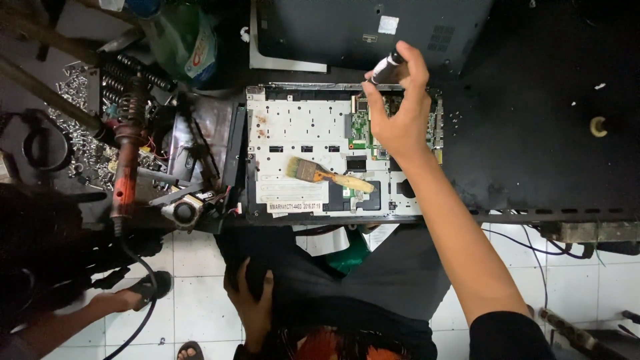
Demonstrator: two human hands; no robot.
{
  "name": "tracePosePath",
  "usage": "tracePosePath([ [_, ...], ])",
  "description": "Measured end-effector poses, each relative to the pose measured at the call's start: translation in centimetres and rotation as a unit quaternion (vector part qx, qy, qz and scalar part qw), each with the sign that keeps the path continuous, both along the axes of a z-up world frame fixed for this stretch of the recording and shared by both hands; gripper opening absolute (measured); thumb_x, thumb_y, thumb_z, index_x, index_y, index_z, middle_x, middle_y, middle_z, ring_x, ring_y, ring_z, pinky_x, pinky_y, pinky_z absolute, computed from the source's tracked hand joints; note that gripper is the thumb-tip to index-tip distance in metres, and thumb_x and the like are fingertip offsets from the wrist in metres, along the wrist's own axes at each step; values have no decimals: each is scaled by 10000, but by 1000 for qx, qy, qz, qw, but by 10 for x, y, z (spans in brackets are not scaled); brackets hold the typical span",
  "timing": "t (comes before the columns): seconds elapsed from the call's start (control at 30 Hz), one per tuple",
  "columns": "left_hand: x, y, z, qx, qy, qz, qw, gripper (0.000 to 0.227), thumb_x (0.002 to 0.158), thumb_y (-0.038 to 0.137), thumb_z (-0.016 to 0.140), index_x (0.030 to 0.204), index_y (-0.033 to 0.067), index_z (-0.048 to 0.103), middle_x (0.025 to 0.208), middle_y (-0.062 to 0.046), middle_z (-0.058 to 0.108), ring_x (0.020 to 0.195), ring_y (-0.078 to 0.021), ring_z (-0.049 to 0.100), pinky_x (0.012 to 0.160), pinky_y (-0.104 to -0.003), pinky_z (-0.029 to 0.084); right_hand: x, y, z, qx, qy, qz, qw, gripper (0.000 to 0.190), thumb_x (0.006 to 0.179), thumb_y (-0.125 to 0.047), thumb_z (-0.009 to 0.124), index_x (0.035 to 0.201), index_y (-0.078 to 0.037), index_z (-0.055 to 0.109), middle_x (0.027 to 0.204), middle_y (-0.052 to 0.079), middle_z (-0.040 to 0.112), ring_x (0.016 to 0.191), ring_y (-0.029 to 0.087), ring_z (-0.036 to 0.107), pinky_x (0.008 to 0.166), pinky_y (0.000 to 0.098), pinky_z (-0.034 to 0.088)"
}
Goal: The person cleans the internal components of a disassembled electronic device using a brush and a small spray bottle. They then open a black case containing a set of screwdriver bits and select a bit.
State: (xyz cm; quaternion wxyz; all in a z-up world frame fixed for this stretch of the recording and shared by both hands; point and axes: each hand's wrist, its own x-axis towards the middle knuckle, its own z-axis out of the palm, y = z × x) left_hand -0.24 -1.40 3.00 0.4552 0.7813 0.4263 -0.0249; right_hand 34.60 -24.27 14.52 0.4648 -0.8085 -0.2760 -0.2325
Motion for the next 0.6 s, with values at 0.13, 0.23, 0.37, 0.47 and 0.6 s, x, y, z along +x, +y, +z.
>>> tracePosePath([
  [0.13, -2, 1, -6, 25, -6, -29, 999, 629, 864, 447, 669, 1447, 246, 546, 1599, -236, 282, 1507, -418, 270, 1213, -532, 259, 9, -8, -23, -10, -9, -7, 1000, 699, 1074, 16, 731, 1578, -108, 262, 1493, 186, 436, 1174, 303, 734, 1161, 446, 539],
  [0.23, -1, 0, -3, 0, 4, -11, 1000, 628, 861, 419, 682, 1449, 249, 546, 1571, -220, 301, 1485, -409, 293, 1219, -530, 270, 7, -9, -22, -73, -35, -85, 993, 786, 1042, -139, 914, 1554, -143, 318, 1550, 102, 436, 1306, 328, 631, 1087, 417, 548],
  [0.37, 0, 0, -2, 23, -24, -20, 999, 593, 863, 386, 695, 1425, 251, 564, 1551, -238, 323, 1465, -425, 320, 1215, -531, 280, 7, -7, -20, -40, -23, -29, 999, 728, 1067, -62, 784, 1566, -129, 258, 1352, 154, 594, 1242, 318, 618, 1135, 455, 496],
  [0.47, 2, 0, 1, -4, 9, -8, 1000, 605, 863, 407, 685, 1438, 279, 543, 1595, -213, 272, 1492, -414, 282, 1219, -541, 274, 6, -8, -20, -53, -21, -51, 997, 770, 1042, -82, 863, 1560, -129, 295, 1453, 150, 540, 1246, 320, 616, 1124, 447, 504],
  [0.6, -2, 1, -11, 11, 21, -4, 1000, 623, 843, 419, 705, 1433, 287, 554, 1597, -204, 276, 1476, -426, 301, 1200, -562, 294, -3, -1, -3, -12, 9, 9, 1000, 626, 1143, -13, 589, 1609, -121, 185, 1238, 171, 690, 1136, 281, 704, 1077, 406, 542],
])
